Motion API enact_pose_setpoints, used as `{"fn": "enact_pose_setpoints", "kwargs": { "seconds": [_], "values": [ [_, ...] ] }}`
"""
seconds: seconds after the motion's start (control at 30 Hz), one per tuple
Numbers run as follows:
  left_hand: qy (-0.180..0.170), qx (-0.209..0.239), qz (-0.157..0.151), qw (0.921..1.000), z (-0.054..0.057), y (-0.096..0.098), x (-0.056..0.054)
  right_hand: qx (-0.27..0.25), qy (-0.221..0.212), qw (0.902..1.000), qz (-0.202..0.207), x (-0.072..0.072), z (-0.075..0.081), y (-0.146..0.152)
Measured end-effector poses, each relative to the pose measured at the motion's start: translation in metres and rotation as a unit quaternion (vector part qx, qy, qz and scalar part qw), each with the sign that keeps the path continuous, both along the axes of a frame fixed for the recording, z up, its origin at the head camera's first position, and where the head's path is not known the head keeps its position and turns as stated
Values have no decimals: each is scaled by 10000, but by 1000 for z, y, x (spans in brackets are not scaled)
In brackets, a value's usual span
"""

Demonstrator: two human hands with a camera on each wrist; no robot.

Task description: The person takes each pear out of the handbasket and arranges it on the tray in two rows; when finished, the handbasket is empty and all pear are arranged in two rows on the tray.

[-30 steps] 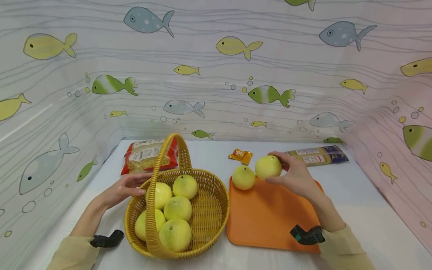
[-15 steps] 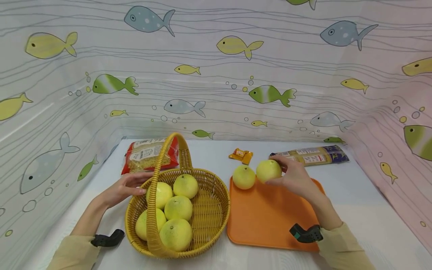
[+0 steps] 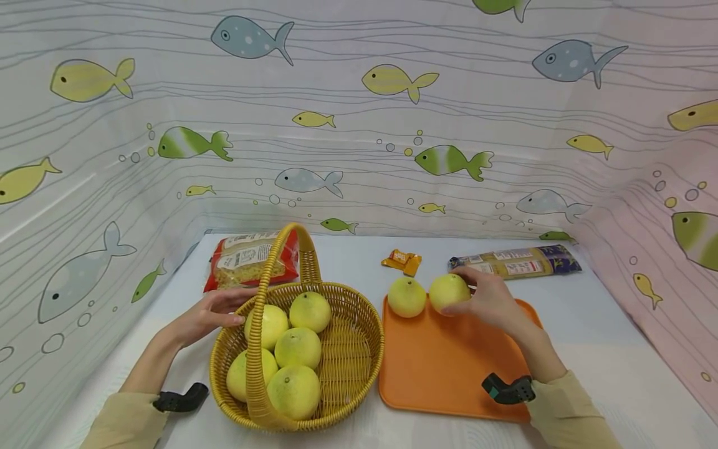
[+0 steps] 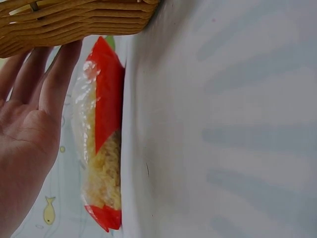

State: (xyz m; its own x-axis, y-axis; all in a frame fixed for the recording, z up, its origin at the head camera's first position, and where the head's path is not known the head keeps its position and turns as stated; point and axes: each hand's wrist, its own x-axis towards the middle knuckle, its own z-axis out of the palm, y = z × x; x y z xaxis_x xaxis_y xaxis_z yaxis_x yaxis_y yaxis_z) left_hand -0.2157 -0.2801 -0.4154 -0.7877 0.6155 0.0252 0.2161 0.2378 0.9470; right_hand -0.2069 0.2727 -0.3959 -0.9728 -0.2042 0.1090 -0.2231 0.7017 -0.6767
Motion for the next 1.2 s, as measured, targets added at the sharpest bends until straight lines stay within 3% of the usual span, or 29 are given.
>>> {"fn": "enact_pose_setpoints", "kwargs": {
  "seconds": [0.43,0.77,1.2],
  "values": [
    [-64,145,-106,9998,-2,1,0,399,1,9992,-17,-6,-15,2],
    [47,43,-28,10000,0,1,0,371,-32,9993,-22,-6,-15,2],
    [54,22,-25,10000,0,0,0,-70,-515,9975,475,-10,-18,8]
  ]
}}
